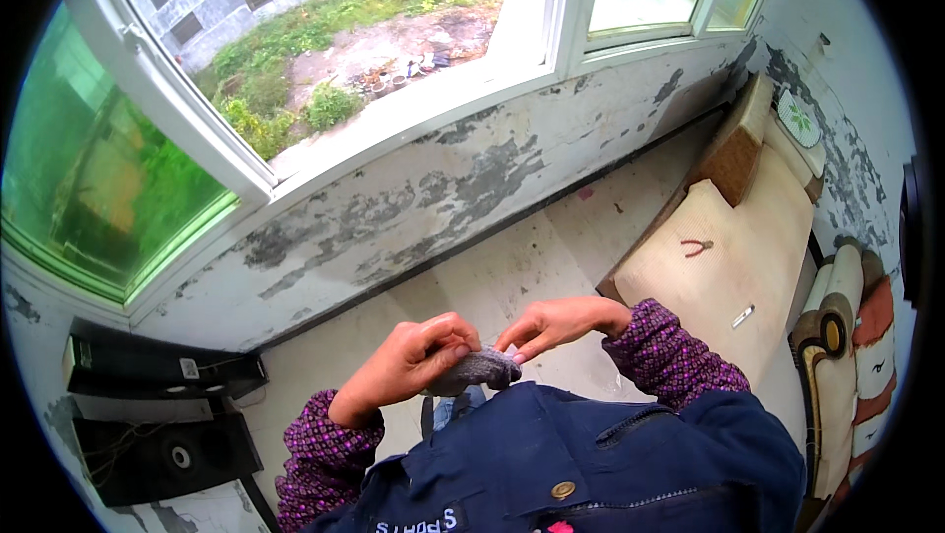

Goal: The person wipes the exterior window frame with a cloth, moving along the top and side edges. They dip the cloth into a bucket of water and wring it out before resuming wiping the frame.

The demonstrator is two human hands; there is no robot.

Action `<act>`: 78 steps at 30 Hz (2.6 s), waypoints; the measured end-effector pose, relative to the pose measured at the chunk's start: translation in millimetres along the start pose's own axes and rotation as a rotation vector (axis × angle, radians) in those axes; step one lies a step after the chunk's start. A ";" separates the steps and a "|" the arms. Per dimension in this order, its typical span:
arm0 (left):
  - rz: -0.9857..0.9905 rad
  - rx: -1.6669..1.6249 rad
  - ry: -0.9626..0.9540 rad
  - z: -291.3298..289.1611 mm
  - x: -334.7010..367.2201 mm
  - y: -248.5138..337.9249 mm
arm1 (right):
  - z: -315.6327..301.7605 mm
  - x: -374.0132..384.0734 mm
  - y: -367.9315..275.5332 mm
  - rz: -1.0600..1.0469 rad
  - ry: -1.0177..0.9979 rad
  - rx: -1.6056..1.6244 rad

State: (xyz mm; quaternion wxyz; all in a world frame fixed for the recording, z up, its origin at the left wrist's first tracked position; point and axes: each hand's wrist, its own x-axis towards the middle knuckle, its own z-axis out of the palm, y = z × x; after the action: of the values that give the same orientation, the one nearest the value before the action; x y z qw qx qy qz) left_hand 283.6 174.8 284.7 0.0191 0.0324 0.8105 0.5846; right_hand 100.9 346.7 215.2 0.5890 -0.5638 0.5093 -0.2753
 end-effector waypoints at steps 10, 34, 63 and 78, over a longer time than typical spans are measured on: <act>0.155 -0.216 -0.152 -133.9 149.0 -41.9 | -126.9 42.9 7.7 -0.038 0.682 0.228; -0.068 0.202 0.361 -221.9 325.0 -45.0 | -387.9 -1.5 87.1 -0.148 0.689 -0.696; 0.142 -0.210 -0.306 -252.0 399.1 -121.4 | -405.3 18.3 123.9 0.372 1.453 -1.116; 0.023 -0.186 -0.030 -214.0 404.1 -219.8 | -479.2 96.4 115.0 1.156 0.783 -1.034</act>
State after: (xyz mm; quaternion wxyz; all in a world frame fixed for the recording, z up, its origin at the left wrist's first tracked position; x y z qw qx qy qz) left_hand -140.7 -66.6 146.6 0.0272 0.0484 0.7518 0.6571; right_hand -332.3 100.6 152.7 0.0887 -0.2784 0.9431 0.1586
